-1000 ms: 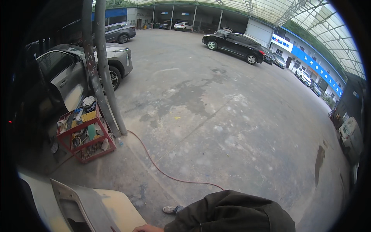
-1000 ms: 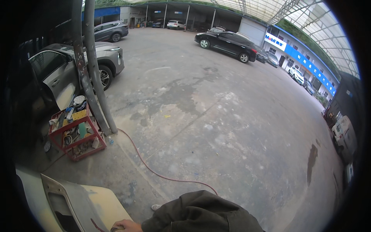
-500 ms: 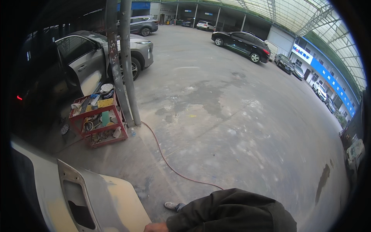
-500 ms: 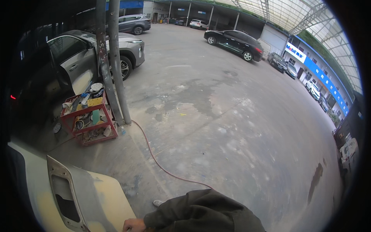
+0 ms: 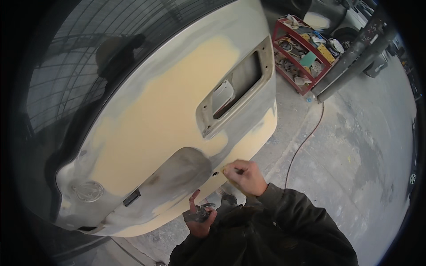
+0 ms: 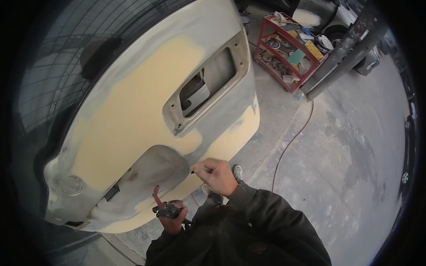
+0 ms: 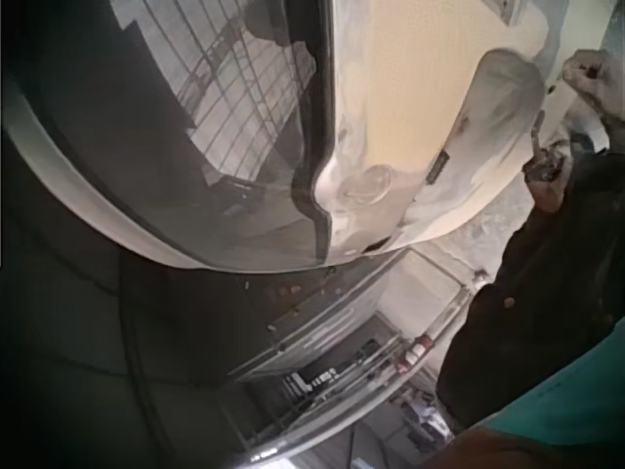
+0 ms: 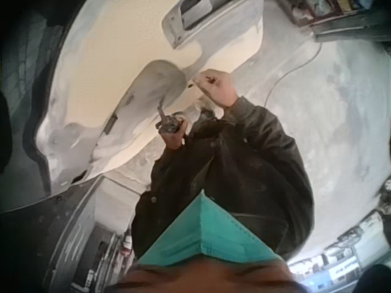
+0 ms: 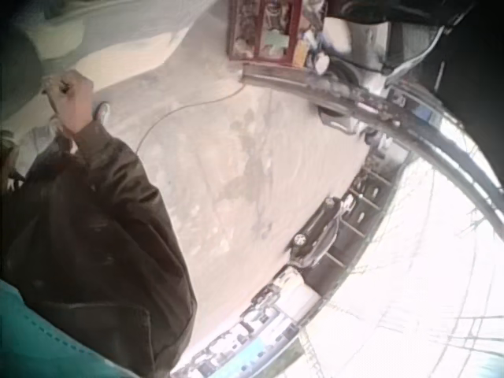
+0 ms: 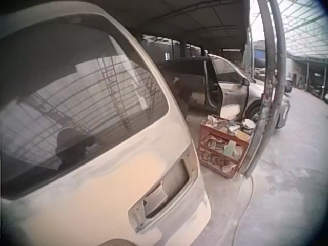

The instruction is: The person sands the surface of a detached car trunk lid using a yellow sanding block. They move the block across various areas, including around a circular hole and the license plate recess, to smooth the surface.

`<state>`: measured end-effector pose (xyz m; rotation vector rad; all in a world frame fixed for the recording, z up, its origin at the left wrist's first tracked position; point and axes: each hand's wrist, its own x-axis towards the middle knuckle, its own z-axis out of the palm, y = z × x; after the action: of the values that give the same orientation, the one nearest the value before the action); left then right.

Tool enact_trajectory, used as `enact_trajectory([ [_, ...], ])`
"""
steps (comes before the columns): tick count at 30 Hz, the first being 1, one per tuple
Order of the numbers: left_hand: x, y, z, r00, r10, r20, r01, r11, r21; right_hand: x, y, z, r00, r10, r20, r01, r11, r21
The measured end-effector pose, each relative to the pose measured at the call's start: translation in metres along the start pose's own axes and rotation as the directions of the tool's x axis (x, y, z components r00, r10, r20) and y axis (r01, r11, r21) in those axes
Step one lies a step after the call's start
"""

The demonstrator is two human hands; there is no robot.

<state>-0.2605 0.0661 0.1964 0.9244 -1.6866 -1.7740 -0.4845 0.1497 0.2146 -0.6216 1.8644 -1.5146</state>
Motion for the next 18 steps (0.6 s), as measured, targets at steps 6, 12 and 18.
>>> enact_trajectory([
  [6, -0.026, 0.0, -0.012, 0.998, -0.009, -0.062, 0.027, 0.956, 0.293, 0.063, -0.025, 0.016, 0.886, -0.429, -0.177, 0.329, 0.85, -0.41],
  [12, -0.022, -0.005, -0.005, 0.98, -0.046, -0.196, 0.102, 0.953, 0.285, 0.073, -0.035, 0.028, 0.827, -0.544, -0.138, 0.345, 0.687, -0.64],
  [18, -0.007, 0.004, -0.003, 0.982, -0.168, -0.087, 0.185, 0.951, 0.247, 0.083, -0.032, 0.031, 0.928, -0.324, -0.182, 0.244, 0.901, -0.358],
])
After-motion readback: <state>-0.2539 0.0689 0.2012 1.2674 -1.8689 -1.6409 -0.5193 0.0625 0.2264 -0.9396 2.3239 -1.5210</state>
